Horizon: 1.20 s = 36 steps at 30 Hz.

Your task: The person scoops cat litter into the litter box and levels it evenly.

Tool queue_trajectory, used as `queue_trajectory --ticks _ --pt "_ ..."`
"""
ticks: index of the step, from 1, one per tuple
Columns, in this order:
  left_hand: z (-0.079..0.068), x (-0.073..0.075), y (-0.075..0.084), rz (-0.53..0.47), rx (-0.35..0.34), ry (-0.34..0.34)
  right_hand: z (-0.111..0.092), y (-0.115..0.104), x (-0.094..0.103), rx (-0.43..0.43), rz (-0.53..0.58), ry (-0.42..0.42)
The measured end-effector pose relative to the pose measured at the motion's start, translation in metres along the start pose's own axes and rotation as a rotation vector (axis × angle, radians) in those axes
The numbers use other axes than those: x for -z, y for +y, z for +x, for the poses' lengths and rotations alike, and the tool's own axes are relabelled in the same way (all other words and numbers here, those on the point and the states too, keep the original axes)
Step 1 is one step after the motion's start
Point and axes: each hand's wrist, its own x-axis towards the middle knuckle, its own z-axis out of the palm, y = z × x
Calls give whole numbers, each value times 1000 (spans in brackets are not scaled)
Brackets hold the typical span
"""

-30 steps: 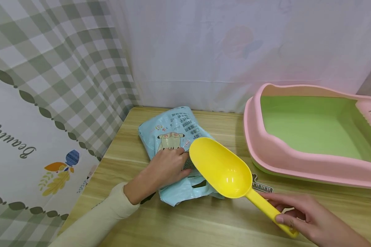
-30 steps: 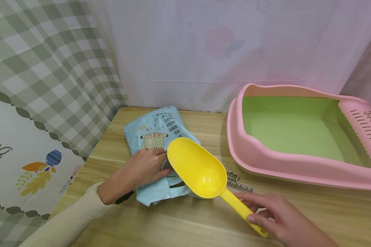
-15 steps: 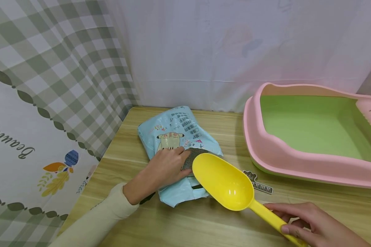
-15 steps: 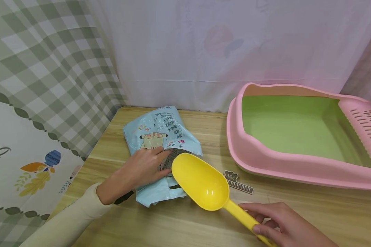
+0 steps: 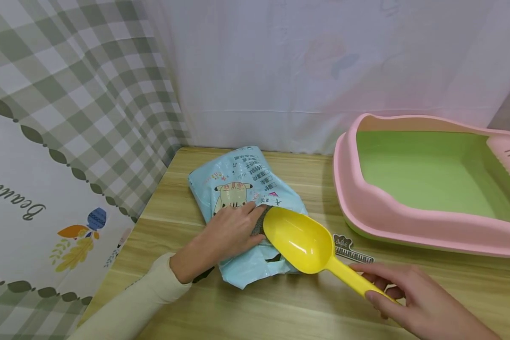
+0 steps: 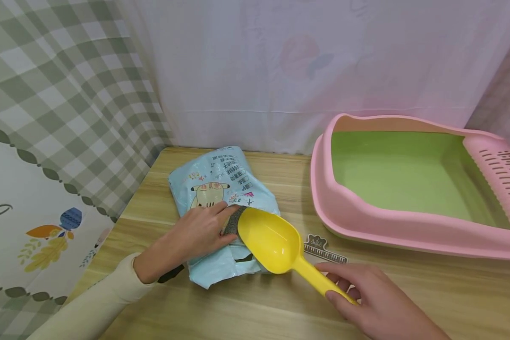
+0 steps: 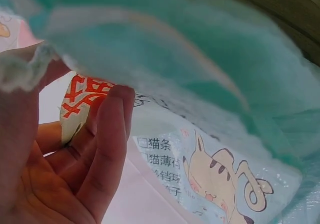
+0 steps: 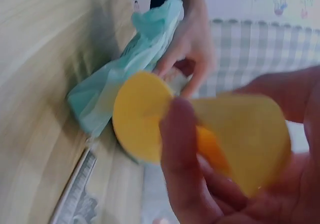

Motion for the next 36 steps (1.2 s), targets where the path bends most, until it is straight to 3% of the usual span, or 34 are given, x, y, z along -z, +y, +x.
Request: queue_trajectory --ticks 4,7,13,17,25,29,36 --pt "0 0 0 11 -20 15 11 -18 1 -39 -52 84" --pt "0 0 1 16 -30 15 20 -30 3 -47 -178 139" --pt "1 -1 2 25 -46 25 34 -49 6 -58 -466 107" --pt "2 -2 2 27 -62 35 41 -56 7 15 -560 91" --pt "2 -2 3 36 -61 24 63 -76 6 113 -617 123" --pt "2 -2 5 31 -56 8 74 -81 7 87 -607 80" --pt "1 -2 6 33 -45 -2 85 -82 6 -39 -504 -16"
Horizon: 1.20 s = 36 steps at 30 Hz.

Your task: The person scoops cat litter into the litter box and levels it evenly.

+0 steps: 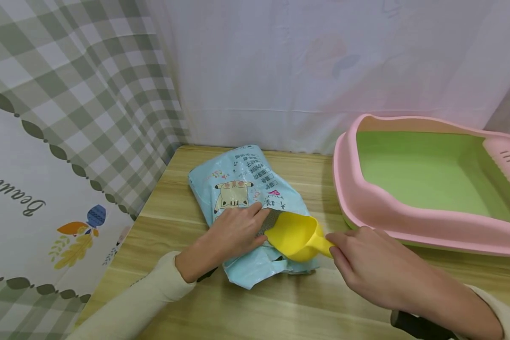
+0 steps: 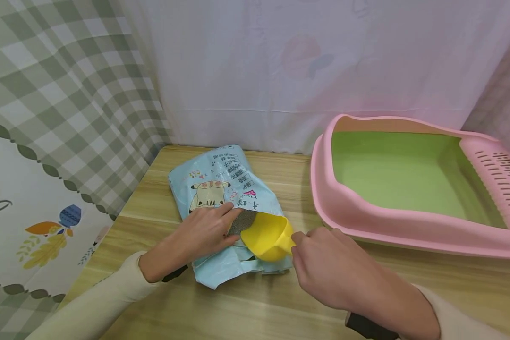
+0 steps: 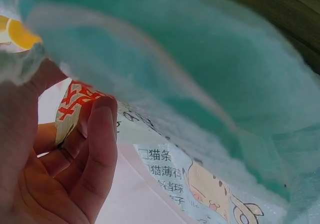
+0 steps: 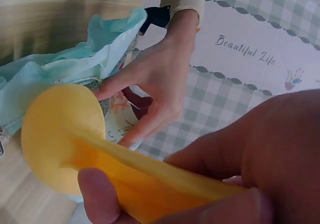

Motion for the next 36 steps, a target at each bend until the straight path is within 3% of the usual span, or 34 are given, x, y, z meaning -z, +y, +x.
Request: queue_trajectory --ticks 9,17,21,25,31,33,36 --pt "0 -2 2 -16 11 1 10 3 -24 -39 16 -50" --pt "1 -3 2 -28 17 20 17 2 -55 -114 102 26" --pt "1 -4 1 -31 18 24 17 6 -63 -184 187 23" --pt "2 -6 2 -34 19 30 15 16 -68 -278 364 -46" --pt "2 -6 4 -32 20 22 16 30 -75 -405 925 -204" --pt "2 -6 4 -31 21 17 14 32 -80 -408 975 -190" --pt "2 -5 5 -34 24 17 8 32 -90 -360 903 -116"
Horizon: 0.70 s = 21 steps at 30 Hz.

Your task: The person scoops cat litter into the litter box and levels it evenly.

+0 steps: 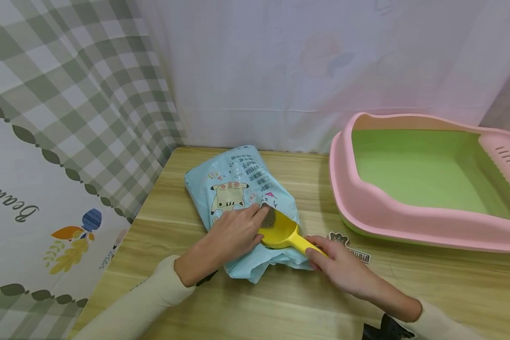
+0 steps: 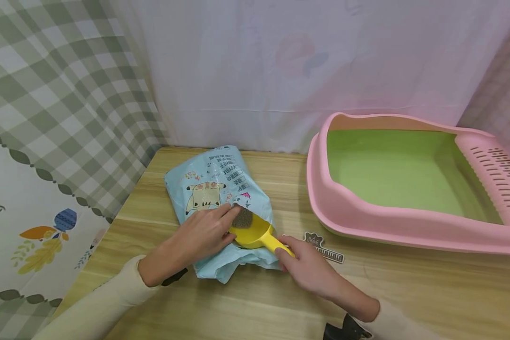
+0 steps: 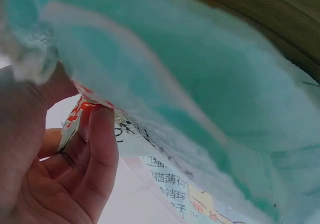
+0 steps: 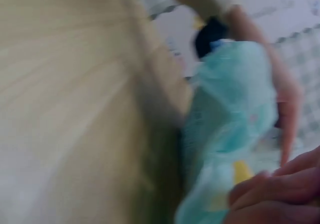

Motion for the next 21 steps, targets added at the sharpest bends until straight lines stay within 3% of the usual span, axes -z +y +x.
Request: queue_trajectory --ticks 3,10,15,21 --pt "-1 1 -1 -6 3 16 -2 11 -8 92 -78 83" --pt "-3 7 -2 -17 -8 38 4 18 -13 168 -73 173" --pt "-4 11 -2 -8 3 25 17 6 -13 183 -149 181" --pt "-5 11 -2 -19 18 20 27 1 -14 151 -119 170"
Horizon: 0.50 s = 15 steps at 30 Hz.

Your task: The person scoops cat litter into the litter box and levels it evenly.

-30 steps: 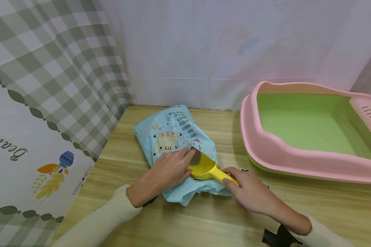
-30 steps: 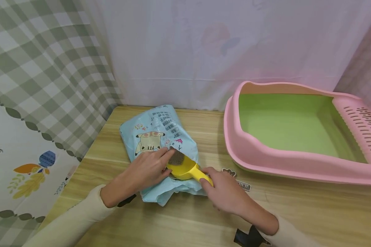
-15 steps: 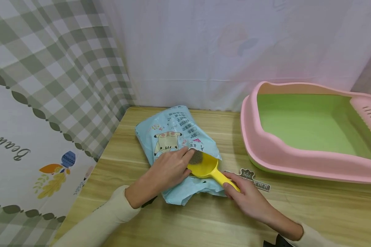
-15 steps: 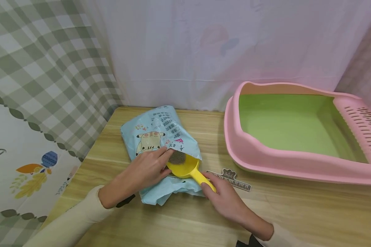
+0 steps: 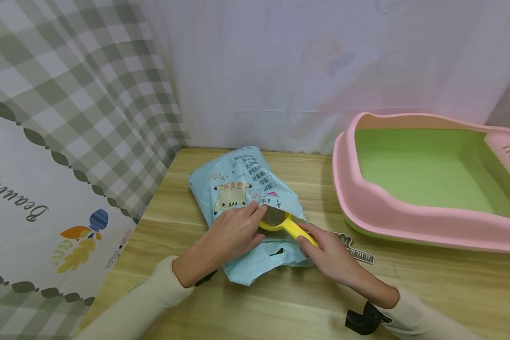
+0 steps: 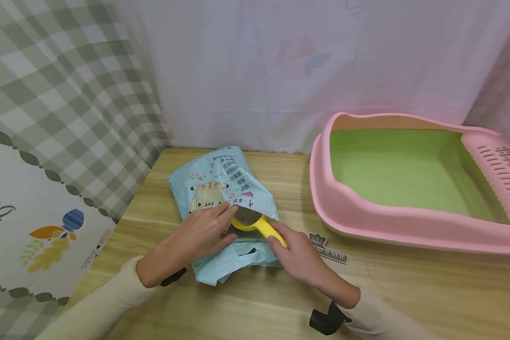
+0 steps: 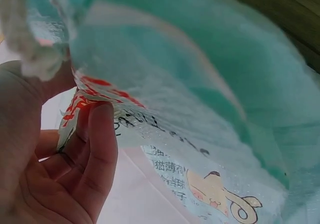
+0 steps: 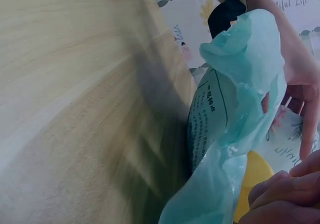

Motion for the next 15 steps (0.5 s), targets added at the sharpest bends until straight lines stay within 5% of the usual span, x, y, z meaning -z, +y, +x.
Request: queue_trajectory --ticks 15 --pt "1 -1 1 -14 14 -10 -31 9 10 -7 71 14"
